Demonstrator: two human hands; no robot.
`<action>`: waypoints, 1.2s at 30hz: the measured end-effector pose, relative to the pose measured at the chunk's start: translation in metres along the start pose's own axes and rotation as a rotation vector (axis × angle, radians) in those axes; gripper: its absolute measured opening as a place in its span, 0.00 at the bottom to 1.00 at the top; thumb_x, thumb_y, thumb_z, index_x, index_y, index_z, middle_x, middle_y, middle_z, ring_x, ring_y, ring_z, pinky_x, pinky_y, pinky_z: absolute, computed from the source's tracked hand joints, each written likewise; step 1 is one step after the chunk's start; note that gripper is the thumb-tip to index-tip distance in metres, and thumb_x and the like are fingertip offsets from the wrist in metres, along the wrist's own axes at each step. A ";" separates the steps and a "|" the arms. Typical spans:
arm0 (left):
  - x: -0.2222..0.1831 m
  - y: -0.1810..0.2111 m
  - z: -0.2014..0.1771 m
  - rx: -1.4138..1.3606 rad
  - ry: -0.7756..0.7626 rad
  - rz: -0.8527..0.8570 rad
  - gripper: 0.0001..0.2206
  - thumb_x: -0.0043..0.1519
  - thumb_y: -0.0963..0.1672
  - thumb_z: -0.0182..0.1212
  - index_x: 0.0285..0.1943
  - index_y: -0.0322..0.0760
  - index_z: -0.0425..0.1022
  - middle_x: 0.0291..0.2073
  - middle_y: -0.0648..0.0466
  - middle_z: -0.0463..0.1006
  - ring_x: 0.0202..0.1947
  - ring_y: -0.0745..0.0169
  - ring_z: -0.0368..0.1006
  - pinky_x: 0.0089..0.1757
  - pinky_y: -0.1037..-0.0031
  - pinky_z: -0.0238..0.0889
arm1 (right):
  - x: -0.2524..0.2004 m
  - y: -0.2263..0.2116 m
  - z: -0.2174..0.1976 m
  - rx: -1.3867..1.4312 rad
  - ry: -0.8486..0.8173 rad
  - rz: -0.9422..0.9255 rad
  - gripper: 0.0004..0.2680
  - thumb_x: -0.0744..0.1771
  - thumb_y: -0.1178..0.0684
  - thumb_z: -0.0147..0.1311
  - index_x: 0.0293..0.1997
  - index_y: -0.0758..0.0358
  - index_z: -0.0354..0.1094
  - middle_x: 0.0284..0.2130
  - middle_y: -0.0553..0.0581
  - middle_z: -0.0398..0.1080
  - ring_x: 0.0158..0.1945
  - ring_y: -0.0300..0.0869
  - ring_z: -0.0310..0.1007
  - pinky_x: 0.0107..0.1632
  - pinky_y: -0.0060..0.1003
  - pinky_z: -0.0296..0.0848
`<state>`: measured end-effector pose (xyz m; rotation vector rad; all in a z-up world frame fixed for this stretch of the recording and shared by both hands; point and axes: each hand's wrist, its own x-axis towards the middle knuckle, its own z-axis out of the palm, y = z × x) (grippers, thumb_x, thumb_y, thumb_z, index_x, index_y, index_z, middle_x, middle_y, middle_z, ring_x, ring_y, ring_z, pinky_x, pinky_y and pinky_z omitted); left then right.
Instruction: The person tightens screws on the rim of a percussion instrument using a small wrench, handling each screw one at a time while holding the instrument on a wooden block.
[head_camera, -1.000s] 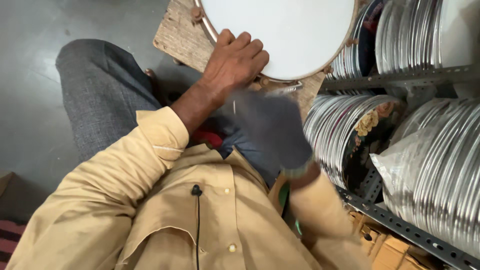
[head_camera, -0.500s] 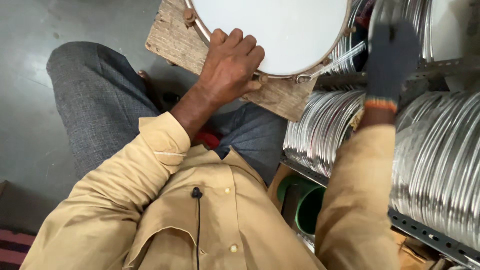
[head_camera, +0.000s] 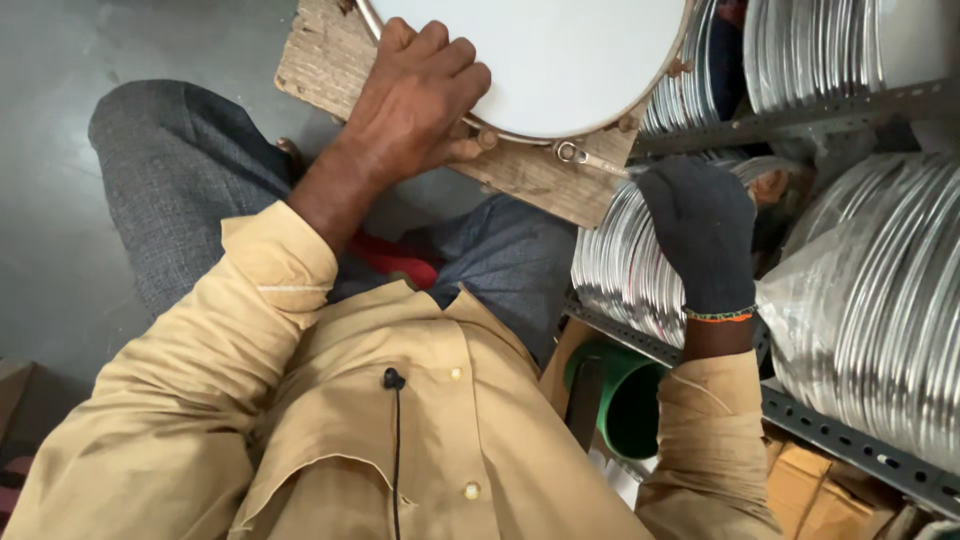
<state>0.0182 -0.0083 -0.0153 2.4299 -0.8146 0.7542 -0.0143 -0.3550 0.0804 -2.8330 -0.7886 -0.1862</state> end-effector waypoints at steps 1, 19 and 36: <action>-0.002 -0.002 0.000 -0.010 0.014 0.004 0.24 0.52 0.55 0.78 0.42 0.39 0.72 0.42 0.53 0.72 0.48 0.54 0.66 0.49 0.61 0.54 | 0.005 -0.003 -0.001 -0.022 -0.028 -0.012 0.05 0.72 0.53 0.55 0.42 0.62 0.73 0.38 0.61 0.74 0.43 0.57 0.74 0.47 0.51 0.70; -0.002 -0.002 0.013 0.043 0.039 0.064 0.23 0.52 0.54 0.78 0.43 0.39 0.73 0.42 0.53 0.73 0.48 0.55 0.66 0.48 0.62 0.55 | 0.018 0.011 0.039 0.408 -0.165 0.125 0.06 0.68 0.54 0.58 0.35 0.66 0.74 0.29 0.59 0.73 0.31 0.49 0.74 0.37 0.42 0.70; 0.018 -0.005 0.019 0.126 0.001 0.189 0.24 0.57 0.59 0.72 0.42 0.40 0.72 0.36 0.54 0.74 0.40 0.57 0.71 0.42 0.65 0.60 | 0.012 0.018 0.022 0.094 -0.109 0.043 0.07 0.69 0.48 0.61 0.41 0.60 0.78 0.33 0.60 0.76 0.36 0.54 0.76 0.39 0.46 0.71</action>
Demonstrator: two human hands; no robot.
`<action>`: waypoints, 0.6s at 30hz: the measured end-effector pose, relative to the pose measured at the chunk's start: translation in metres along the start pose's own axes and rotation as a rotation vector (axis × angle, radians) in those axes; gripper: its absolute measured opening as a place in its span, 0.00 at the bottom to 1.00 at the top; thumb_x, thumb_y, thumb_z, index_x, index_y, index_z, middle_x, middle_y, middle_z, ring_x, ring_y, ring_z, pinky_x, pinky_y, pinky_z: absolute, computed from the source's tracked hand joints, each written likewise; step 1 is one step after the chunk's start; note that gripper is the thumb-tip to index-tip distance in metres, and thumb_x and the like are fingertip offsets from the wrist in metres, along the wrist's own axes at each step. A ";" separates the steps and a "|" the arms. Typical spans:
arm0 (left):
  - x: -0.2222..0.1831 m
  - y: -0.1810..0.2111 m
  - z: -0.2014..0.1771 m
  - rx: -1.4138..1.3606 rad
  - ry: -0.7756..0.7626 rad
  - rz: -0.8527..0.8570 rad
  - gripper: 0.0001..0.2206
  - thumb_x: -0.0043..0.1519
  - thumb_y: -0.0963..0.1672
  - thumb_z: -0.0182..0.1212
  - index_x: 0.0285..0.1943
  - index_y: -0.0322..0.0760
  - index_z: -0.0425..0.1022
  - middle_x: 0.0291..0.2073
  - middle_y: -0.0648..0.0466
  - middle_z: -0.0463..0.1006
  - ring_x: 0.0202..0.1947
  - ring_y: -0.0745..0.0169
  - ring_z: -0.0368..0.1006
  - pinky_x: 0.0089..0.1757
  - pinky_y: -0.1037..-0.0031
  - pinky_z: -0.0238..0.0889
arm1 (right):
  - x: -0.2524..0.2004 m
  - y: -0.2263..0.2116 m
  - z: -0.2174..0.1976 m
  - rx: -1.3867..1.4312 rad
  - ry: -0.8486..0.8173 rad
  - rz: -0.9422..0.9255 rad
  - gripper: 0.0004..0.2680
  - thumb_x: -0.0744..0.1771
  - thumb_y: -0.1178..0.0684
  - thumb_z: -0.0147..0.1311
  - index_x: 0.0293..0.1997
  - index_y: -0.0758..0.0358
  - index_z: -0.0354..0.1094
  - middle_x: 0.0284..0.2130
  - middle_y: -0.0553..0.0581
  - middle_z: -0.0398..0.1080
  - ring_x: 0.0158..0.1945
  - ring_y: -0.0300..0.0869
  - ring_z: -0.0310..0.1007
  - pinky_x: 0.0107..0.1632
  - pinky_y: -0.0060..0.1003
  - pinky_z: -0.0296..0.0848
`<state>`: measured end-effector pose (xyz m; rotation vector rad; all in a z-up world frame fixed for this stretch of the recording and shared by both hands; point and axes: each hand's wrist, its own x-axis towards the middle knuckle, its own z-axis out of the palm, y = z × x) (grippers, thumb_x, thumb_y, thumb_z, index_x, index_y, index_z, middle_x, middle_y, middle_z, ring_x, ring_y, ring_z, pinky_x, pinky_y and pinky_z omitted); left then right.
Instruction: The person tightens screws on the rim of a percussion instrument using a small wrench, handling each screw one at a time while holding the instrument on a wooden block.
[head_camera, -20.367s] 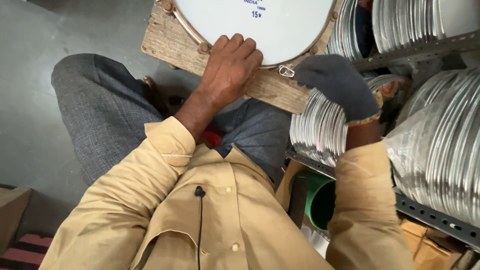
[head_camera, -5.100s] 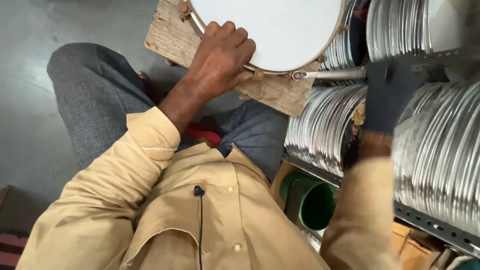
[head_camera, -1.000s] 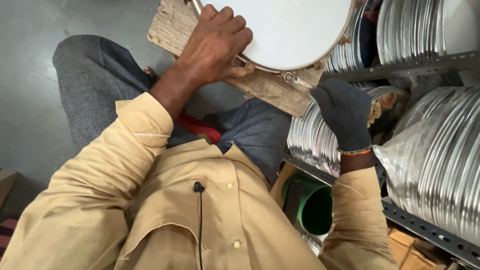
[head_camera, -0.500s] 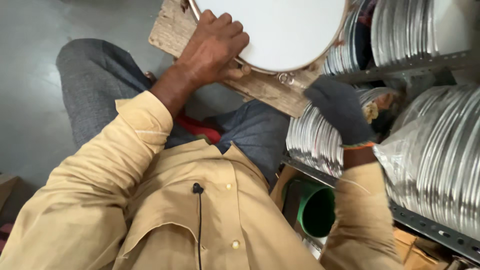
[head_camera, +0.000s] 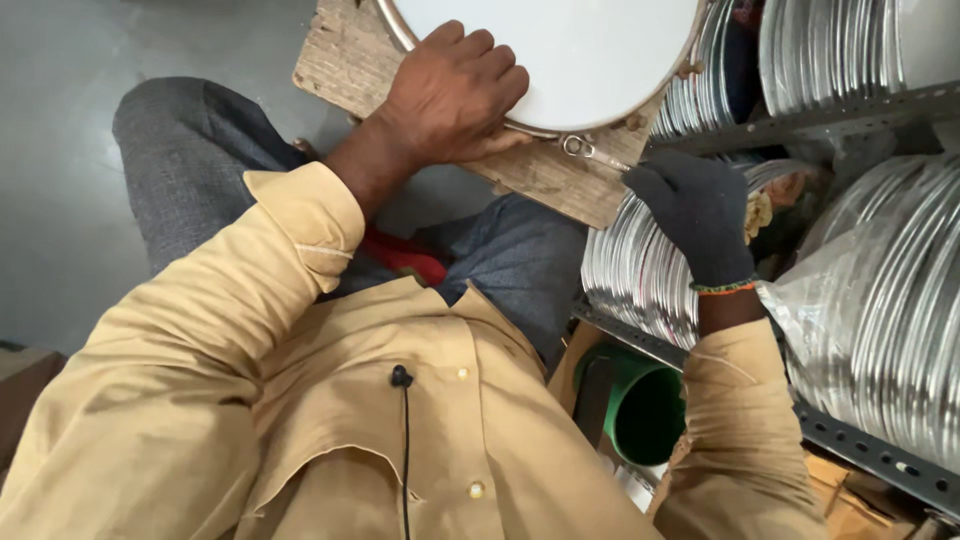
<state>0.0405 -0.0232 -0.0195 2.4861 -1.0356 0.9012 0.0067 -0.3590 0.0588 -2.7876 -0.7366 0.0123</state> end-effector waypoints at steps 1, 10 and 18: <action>0.000 0.002 0.001 0.018 0.004 -0.001 0.24 0.57 0.59 0.72 0.42 0.40 0.72 0.36 0.55 0.74 0.40 0.58 0.71 0.42 0.66 0.60 | -0.001 0.002 0.003 0.034 -0.004 0.033 0.07 0.69 0.48 0.61 0.40 0.60 0.78 0.33 0.60 0.76 0.35 0.54 0.76 0.39 0.46 0.71; 0.006 0.011 0.003 0.004 -0.028 0.009 0.22 0.55 0.57 0.72 0.43 0.42 0.73 0.36 0.56 0.75 0.40 0.59 0.73 0.43 0.66 0.62 | 0.000 0.001 0.005 0.146 -0.025 0.094 0.07 0.69 0.49 0.59 0.41 0.60 0.78 0.33 0.59 0.76 0.34 0.51 0.77 0.38 0.43 0.72; -0.002 -0.006 0.001 0.004 -0.096 0.127 0.15 0.63 0.55 0.66 0.43 0.45 0.73 0.34 0.56 0.74 0.38 0.58 0.74 0.42 0.65 0.66 | 0.012 -0.022 -0.021 -0.398 0.043 -0.138 0.10 0.69 0.42 0.62 0.37 0.55 0.79 0.28 0.57 0.75 0.30 0.52 0.74 0.35 0.47 0.69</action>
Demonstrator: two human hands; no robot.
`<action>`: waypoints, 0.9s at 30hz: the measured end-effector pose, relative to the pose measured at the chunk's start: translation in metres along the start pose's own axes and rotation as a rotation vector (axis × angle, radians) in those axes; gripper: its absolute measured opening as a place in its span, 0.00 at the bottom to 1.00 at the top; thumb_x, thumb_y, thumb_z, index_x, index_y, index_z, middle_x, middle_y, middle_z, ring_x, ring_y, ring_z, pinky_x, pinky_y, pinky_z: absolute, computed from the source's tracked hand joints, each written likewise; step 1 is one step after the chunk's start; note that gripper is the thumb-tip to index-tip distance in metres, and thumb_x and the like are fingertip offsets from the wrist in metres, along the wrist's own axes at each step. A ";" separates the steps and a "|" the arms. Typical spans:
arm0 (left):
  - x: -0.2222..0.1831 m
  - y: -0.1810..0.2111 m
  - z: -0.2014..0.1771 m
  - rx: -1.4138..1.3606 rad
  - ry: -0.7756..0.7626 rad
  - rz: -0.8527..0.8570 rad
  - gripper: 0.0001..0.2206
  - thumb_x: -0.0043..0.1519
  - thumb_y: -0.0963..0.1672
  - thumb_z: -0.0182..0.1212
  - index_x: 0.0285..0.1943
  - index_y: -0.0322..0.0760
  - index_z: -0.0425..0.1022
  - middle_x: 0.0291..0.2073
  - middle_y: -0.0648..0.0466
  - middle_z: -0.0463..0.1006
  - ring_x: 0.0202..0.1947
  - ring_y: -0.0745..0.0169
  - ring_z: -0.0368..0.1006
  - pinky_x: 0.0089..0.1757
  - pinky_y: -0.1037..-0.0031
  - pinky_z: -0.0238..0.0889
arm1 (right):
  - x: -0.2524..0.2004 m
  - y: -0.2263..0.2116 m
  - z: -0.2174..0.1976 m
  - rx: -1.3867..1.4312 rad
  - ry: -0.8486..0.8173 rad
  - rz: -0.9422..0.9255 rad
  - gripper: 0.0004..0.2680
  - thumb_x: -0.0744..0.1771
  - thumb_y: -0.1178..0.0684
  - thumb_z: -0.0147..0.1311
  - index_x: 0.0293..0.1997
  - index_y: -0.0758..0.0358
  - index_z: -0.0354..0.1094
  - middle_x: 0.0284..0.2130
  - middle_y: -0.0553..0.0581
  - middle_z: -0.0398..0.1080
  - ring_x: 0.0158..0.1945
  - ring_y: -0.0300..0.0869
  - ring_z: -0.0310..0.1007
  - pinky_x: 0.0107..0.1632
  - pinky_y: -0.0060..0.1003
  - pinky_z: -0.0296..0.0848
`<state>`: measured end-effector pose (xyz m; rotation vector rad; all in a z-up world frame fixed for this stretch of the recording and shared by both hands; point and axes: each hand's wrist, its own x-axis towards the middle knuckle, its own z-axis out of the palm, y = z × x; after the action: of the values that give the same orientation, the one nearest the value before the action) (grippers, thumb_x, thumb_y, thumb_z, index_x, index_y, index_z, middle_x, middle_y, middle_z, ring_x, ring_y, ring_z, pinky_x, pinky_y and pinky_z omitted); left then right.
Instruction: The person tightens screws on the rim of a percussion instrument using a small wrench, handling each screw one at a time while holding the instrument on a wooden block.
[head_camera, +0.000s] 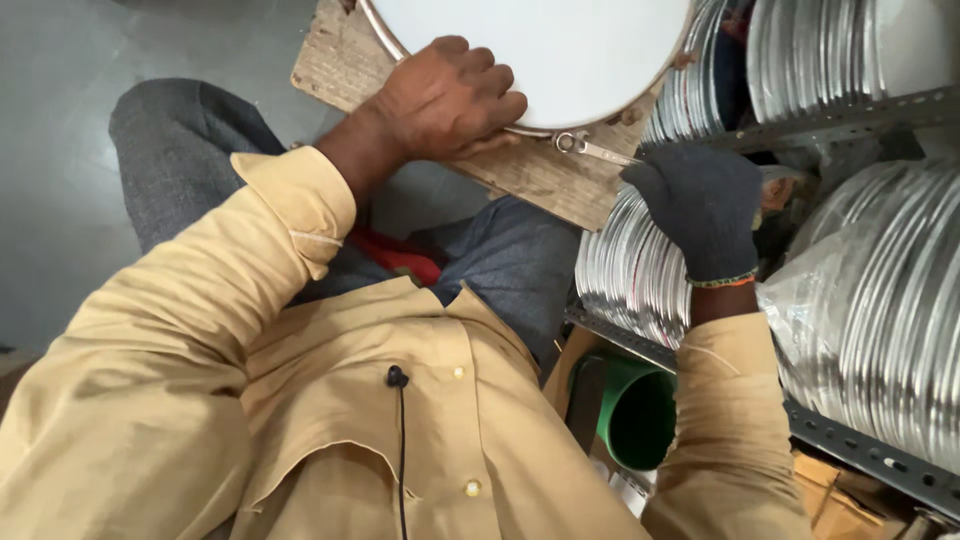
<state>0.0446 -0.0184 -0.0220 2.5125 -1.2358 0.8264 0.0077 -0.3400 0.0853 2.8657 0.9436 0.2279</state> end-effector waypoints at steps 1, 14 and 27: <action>0.002 0.004 0.002 0.011 -0.021 -0.006 0.15 0.62 0.55 0.64 0.42 0.44 0.73 0.34 0.56 0.75 0.37 0.58 0.74 0.42 0.65 0.66 | -0.003 0.001 0.001 0.123 0.045 -0.009 0.08 0.70 0.44 0.61 0.40 0.56 0.78 0.31 0.57 0.75 0.33 0.52 0.74 0.37 0.46 0.70; 0.024 0.022 0.015 -0.034 -0.057 -0.118 0.16 0.63 0.53 0.62 0.35 0.40 0.74 0.28 0.50 0.77 0.30 0.55 0.75 0.31 0.63 0.65 | -0.023 -0.023 0.023 0.057 0.197 0.165 0.09 0.72 0.48 0.58 0.36 0.59 0.72 0.30 0.59 0.72 0.34 0.54 0.73 0.38 0.48 0.69; 0.022 0.020 0.018 0.002 -0.069 -0.068 0.15 0.63 0.54 0.62 0.38 0.40 0.75 0.31 0.52 0.78 0.33 0.56 0.76 0.35 0.64 0.68 | -0.058 -0.042 0.035 0.137 0.121 0.343 0.11 0.73 0.47 0.52 0.34 0.57 0.66 0.27 0.57 0.69 0.30 0.53 0.72 0.32 0.47 0.68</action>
<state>0.0462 -0.0528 -0.0248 2.5894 -1.1627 0.7310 -0.0568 -0.3431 0.0385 3.1584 0.4924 0.3837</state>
